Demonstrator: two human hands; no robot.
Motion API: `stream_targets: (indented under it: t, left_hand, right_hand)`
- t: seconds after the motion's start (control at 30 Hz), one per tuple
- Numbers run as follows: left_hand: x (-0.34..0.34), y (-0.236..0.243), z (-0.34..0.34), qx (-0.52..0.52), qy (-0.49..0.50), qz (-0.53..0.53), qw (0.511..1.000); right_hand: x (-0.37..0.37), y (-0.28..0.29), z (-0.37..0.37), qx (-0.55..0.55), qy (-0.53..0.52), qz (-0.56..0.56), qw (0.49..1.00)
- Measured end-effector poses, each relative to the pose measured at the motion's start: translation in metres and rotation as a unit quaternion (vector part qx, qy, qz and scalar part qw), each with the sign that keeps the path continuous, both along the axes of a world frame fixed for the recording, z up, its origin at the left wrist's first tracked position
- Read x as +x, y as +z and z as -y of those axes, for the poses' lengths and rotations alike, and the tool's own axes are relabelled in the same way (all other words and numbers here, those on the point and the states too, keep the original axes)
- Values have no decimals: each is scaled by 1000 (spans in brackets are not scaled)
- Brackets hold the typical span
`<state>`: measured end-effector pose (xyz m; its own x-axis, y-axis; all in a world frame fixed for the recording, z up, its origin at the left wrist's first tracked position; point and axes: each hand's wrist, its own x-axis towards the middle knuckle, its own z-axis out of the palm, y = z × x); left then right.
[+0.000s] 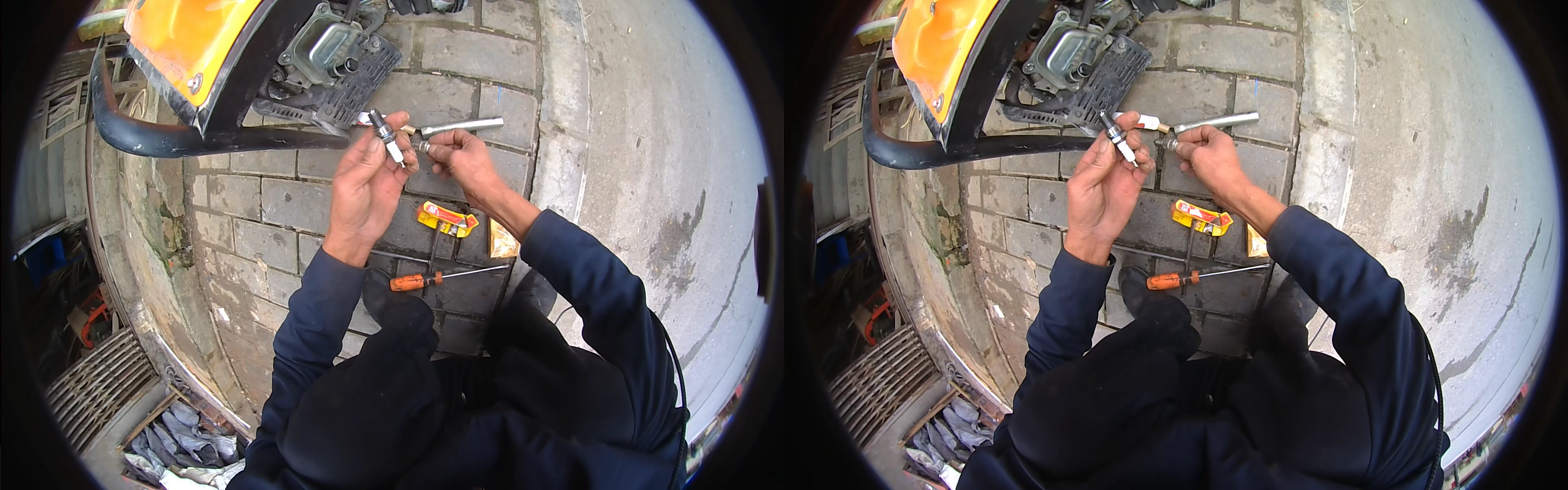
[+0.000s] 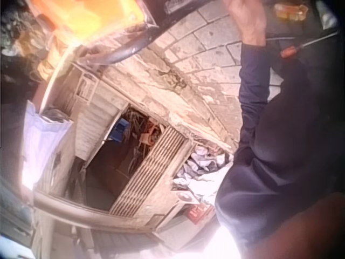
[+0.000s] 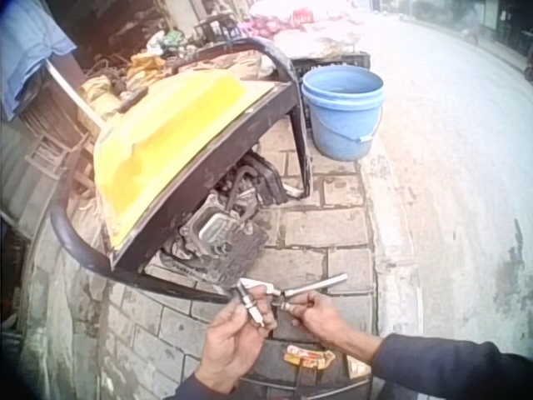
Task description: The person removes a spark plug from a portable generator using a socket wrench, then uses a screwdriver to adjust a component inside the engine. They attempt to start the generator by pulling the recoil starter cord multiple times. The person then cleans the spark plug with a knife and reinstalls it before trying to start the generator again.
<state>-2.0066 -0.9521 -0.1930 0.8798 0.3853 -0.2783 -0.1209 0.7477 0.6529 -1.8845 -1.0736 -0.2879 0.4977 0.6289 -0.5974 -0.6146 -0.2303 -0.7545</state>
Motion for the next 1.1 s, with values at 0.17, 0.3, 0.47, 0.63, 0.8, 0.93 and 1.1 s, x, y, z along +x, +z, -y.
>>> stream_targets:
  t: [0.17, 0.3, 0.47, 0.63, 0.8, 0.93, 1.1]
  left_hand:
    - [-4, -6, 0, 7, 0, -20, 1000]
    - [-11, -11, -1, 23, -2, -36, 999]
    - [-25, -19, -1, 65, 17, -105, 992]
    - [-37, -25, -1, 65, 12, -153, 986]
    - [-40, -24, -1, 64, 7, -150, 987]
    - [-41, -22, -2, 39, 3, -128, 991]
    - [-40, -23, -3, 24, -4, -112, 993]
  right_hand:
    - [-13, -45, 7, -67, 63, 104, 990]
    - [-13, -62, 14, -75, 107, 338, 932]
    - [-8, -55, 22, -65, 183, 540, 819]
    - [-9, -44, 18, -118, 233, 561, 785]
    - [-7, -41, 17, -122, 241, 537, 799]
    - [-6, -40, 16, -125, 236, 532, 803]
    - [-6, -38, 16, -126, 242, 533, 801]
